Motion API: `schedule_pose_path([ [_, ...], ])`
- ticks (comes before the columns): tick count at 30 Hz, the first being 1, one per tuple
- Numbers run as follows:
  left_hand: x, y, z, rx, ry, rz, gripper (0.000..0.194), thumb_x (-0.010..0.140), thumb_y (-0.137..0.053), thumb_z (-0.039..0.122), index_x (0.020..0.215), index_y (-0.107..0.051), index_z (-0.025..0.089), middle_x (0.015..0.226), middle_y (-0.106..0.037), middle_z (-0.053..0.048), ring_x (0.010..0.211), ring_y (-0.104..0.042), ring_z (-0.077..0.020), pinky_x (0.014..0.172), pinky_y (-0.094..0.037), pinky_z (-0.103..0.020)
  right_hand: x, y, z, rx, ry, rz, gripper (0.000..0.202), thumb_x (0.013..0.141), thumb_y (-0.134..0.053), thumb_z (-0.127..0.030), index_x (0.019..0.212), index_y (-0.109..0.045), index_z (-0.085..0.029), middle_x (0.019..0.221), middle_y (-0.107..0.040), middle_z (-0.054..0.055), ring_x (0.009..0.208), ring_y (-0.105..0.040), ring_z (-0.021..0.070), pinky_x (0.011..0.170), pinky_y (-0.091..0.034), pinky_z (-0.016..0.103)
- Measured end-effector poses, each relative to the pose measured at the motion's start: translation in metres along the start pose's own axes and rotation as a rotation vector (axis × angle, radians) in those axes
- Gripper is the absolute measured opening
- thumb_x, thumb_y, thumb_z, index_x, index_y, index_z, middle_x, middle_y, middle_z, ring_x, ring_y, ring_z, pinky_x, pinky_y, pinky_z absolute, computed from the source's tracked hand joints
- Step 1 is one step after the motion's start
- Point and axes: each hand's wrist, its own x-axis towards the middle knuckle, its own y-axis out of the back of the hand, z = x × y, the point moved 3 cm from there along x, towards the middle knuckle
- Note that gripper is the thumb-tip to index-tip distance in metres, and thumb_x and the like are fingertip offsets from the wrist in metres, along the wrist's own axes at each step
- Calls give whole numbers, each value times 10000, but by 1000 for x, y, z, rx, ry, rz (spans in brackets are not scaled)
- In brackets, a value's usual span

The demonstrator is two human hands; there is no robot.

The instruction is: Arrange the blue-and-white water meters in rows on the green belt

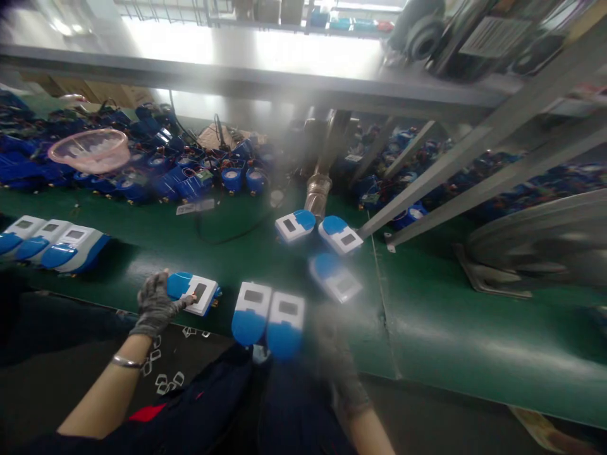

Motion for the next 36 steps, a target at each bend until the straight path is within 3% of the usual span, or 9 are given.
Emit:
schedule_pose_path([
  [3, 48, -2, 27, 129, -208, -551, 907, 334, -931, 280, 1204, -675, 249, 1405, -574, -159, 1446, -315, -408, 1207, -77, -583, -6, -20, -2, 202, -108, -61, 567, 660, -754, -466, 1180, -654, -261, 1120, -723, 118, 1127, -654, 348, 988, -518, 565],
  [5, 67, -11, 38, 6, 24, -904, 907, 178, -913, 107, 1054, -728, 254, 1144, -711, -155, 1235, -533, -476, 1114, -253, -668, -11, -33, -11, 297, -131, -122, 625, 674, -774, -450, 1246, -614, -259, 1194, -703, 111, 1185, -630, 325, 1018, -505, 539],
  [8, 68, -18, 42, -180, 268, -1133, 858, 155, -908, 60, 981, -739, 220, 906, -741, -141, 878, -675, -450, 880, -466, -653, -19, -49, -24, 382, -157, -188, 627, 745, -725, -487, 1308, -570, -257, 1186, -706, 115, 1118, -667, 316, 947, -548, 530],
  [13, 18, -23, 6, -691, 481, -914, 687, 510, -933, 434, 1104, -723, 160, 1025, -729, -187, 839, -702, -339, 777, -553, -443, -17, -59, -25, 522, -155, -141, 643, 741, -724, -504, 1315, -568, -260, 1170, -714, 130, 1115, -666, 345, 932, -548, 566],
  [18, -25, -63, 2, -898, 356, -602, 717, 642, -877, 504, 1238, -653, 176, 1179, -701, -149, 978, -696, -313, 834, -566, -400, -4, -61, -11, 526, -199, -122, 648, 711, -762, -482, 1292, -589, -254, 1239, -692, 129, 1128, -663, 350, 936, -553, 562],
  [22, -30, -90, 17, -924, 287, -555, 692, 704, -844, 503, 1277, -621, 187, 1218, -693, -127, 1048, -680, -292, 877, -552, -367, 4, -64, -8, 493, -207, -134, 625, 697, -776, -487, 1251, -628, -240, 1232, -695, 135, 1145, -653, 355, 935, -560, 529],
  [27, -24, -85, 9, -766, 267, -582, 627, 788, -746, 581, 1292, -591, 241, 1233, -683, -95, 1079, -664, -290, 917, -536, -390, 7, -65, -8, 510, -202, -259, 644, 725, -773, -479, 1280, -603, -200, 1254, -684, 128, 1056, -683, 281, 878, -580, 425],
  [32, 3, -65, 18, -280, 67, -398, 823, 752, -745, 599, 1422, -479, 203, 1363, -582, -171, 1273, -539, -380, 1086, -412, -531, 37, 30, 2, 229, -135, 228, 522, 714, -712, -582, 1026, -683, -164, 757, -693, 44, 631, -615, 174, 613, -543, 316],
  [36, 16, -63, 92, -262, -320, -138, 655, 794, -712, 512, 1322, -554, 158, 1347, -581, -169, 1274, -536, -327, 1130, -383, -475, 92, 117, -7, 202, -58, 426, 453, 675, -732, -537, 950, -627, -192, 743, -630, -9, 620, -554, 129, 564, -475, 248],
])
